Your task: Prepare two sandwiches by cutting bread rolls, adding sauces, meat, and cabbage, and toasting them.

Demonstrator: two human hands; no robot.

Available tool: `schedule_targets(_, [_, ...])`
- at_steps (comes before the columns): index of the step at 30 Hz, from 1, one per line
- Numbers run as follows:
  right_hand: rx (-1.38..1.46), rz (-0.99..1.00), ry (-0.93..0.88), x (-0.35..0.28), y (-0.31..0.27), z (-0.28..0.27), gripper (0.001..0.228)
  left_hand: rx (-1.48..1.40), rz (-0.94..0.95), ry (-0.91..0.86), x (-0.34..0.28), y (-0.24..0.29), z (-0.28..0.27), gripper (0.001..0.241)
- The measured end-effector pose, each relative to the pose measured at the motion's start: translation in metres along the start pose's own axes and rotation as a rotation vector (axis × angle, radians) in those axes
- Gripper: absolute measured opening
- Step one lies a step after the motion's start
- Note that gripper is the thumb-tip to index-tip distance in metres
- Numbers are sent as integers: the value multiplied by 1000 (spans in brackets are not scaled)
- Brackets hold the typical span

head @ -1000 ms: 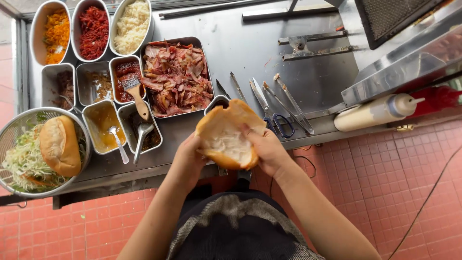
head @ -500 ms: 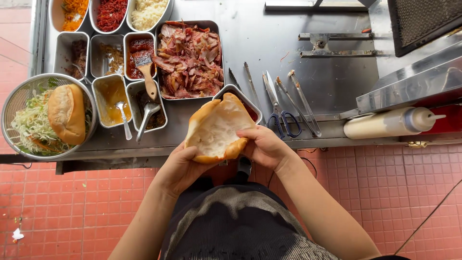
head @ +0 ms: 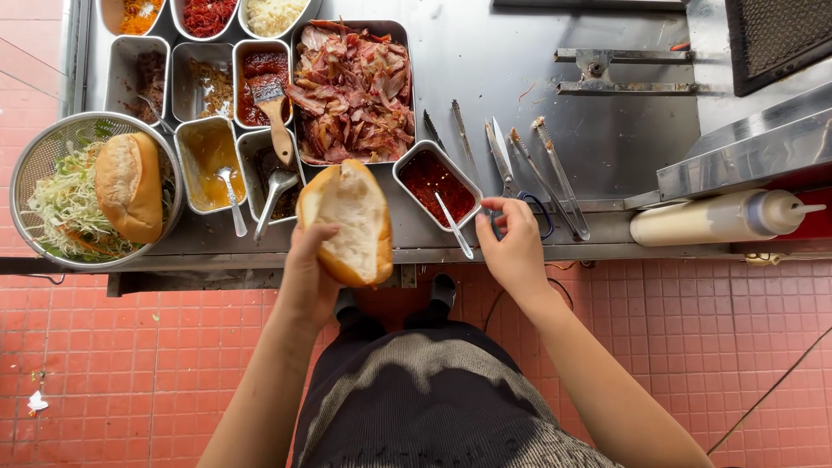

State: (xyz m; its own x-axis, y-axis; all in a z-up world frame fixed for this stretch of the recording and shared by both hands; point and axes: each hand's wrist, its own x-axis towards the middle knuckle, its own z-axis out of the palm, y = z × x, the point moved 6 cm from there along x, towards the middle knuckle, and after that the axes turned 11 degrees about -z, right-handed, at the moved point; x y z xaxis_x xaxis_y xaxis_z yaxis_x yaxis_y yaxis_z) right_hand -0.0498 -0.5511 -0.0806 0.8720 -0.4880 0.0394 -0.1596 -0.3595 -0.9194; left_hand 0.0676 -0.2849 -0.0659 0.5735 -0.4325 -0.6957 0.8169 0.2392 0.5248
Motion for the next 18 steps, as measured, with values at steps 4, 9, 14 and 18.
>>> schedule_targets(4, [-422,1,-103,-10,0,8,36,-106,14,-16,7,-5,-33,65])
schedule_targets(9, [-301,174,-175,-19,47,29,49,-21,-5,99,3,-9,-36,67])
schedule_targets(14, [607,224,143,-4,62,34,32,14,-109,93,12,-30,-24,73])
schedule_targets(18, [641,141,200,21,54,32,27,-65,-140,22,32,-45,-16,66])
